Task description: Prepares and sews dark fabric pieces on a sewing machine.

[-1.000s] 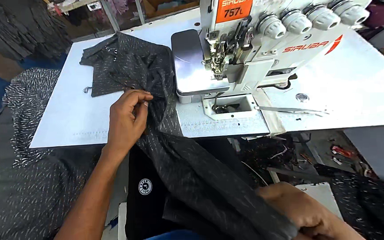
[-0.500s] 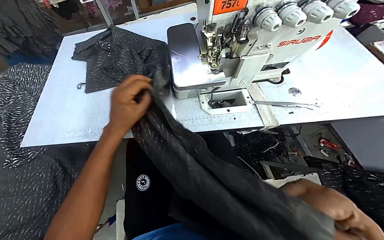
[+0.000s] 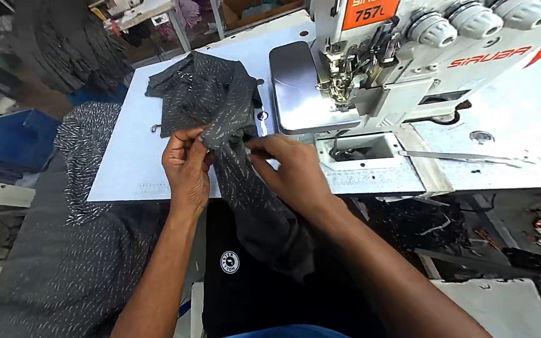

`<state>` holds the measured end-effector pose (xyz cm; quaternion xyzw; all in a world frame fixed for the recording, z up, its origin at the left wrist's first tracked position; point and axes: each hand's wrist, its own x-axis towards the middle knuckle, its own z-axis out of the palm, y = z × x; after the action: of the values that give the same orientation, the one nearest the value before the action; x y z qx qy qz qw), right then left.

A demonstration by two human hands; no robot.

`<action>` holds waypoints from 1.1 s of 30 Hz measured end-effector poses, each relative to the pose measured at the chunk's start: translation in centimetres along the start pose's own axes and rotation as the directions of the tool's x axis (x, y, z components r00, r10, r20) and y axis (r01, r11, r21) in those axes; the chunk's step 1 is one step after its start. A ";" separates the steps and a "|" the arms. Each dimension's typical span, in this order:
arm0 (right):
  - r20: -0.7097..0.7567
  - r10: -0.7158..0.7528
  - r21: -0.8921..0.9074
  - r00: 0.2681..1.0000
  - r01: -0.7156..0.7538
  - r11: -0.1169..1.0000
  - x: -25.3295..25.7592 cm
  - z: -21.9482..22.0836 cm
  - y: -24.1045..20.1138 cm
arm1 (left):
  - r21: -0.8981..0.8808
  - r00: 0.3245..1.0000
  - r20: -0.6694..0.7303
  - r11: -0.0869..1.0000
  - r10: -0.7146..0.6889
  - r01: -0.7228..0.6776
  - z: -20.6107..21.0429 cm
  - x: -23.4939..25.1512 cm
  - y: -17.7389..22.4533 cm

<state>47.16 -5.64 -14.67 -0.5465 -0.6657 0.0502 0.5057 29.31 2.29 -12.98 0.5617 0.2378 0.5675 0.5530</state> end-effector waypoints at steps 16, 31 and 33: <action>-0.325 -0.117 -0.052 0.938 0.106 0.993 0.9 1.5 -0.3 | -0.167 0.966 -0.203 0.978 -0.160 0.127 -0.9 -1.4 1.1; -0.355 -0.037 0.017 0.934 0.046 0.999 0.3 1.4 0.0 | -0.177 0.979 -0.194 0.984 -0.069 0.034 -0.4 -1.8 1.9; -0.349 -0.020 0.020 0.937 0.029 0.999 0.1 1.4 0.0 | -0.129 0.984 -0.173 0.992 -0.032 0.010 -0.4 -1.9 1.8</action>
<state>46.20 -4.87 -15.28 -0.5320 -0.5717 -0.0454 0.6230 27.84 0.23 -12.21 0.4709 0.2545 0.6227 0.5707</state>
